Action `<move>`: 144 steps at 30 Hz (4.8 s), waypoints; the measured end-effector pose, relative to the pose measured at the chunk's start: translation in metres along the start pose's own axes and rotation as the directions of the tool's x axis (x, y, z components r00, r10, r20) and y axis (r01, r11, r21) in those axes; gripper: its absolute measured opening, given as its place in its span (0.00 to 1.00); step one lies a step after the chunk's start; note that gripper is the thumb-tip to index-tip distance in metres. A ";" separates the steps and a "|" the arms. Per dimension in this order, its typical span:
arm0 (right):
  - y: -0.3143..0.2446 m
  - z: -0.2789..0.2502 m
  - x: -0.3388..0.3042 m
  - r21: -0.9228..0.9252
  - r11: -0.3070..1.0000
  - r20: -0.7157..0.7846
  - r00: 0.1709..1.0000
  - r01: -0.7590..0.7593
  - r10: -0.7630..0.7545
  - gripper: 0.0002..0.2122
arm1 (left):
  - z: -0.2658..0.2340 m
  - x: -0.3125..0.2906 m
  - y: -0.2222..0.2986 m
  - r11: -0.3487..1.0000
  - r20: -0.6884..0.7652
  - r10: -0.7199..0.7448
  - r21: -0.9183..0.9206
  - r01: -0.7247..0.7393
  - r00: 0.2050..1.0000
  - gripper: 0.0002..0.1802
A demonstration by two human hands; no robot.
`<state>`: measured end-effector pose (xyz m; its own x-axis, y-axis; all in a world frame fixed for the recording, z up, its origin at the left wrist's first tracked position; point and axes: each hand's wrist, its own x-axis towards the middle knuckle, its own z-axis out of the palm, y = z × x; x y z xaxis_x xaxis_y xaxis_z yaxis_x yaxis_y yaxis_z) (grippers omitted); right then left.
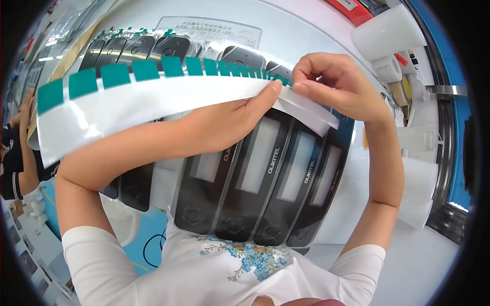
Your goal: Applying small green and white adhesive labels or tabs to the top edge of black electronic device housings.
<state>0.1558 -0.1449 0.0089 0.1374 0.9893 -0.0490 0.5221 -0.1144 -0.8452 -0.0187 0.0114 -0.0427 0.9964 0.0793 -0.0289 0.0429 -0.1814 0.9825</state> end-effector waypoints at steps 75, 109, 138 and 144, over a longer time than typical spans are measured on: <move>0.027 -0.006 0.123 0.074 0.895 0.272 0.873 -0.439 0.406 0.12 | -0.060 0.004 -0.063 0.370 0.110 0.529 0.862 -0.346 0.842 0.19; 0.047 -0.019 -0.145 0.290 0.684 -0.421 0.552 -0.670 0.719 0.11 | -0.021 -0.072 0.002 0.990 0.370 -0.082 -0.074 0.117 0.925 0.15; 0.012 0.017 -0.146 0.290 0.864 -0.405 0.765 -0.412 0.501 0.14 | -0.016 -0.122 -0.017 0.916 -0.090 0.239 0.350 -0.194 0.967 0.25; 0.002 0.010 -0.156 0.249 0.948 -0.609 0.793 0.200 -0.008 0.18 | -0.029 -0.167 0.002 0.939 -0.054 -0.214 -0.288 0.190 0.975 0.24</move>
<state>0.1270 -0.2982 0.0092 0.6173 0.7306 0.2918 0.3131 0.1120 -0.9431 -0.1875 0.0262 -0.0306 0.9587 0.1693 -0.2287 0.2089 0.1269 0.9697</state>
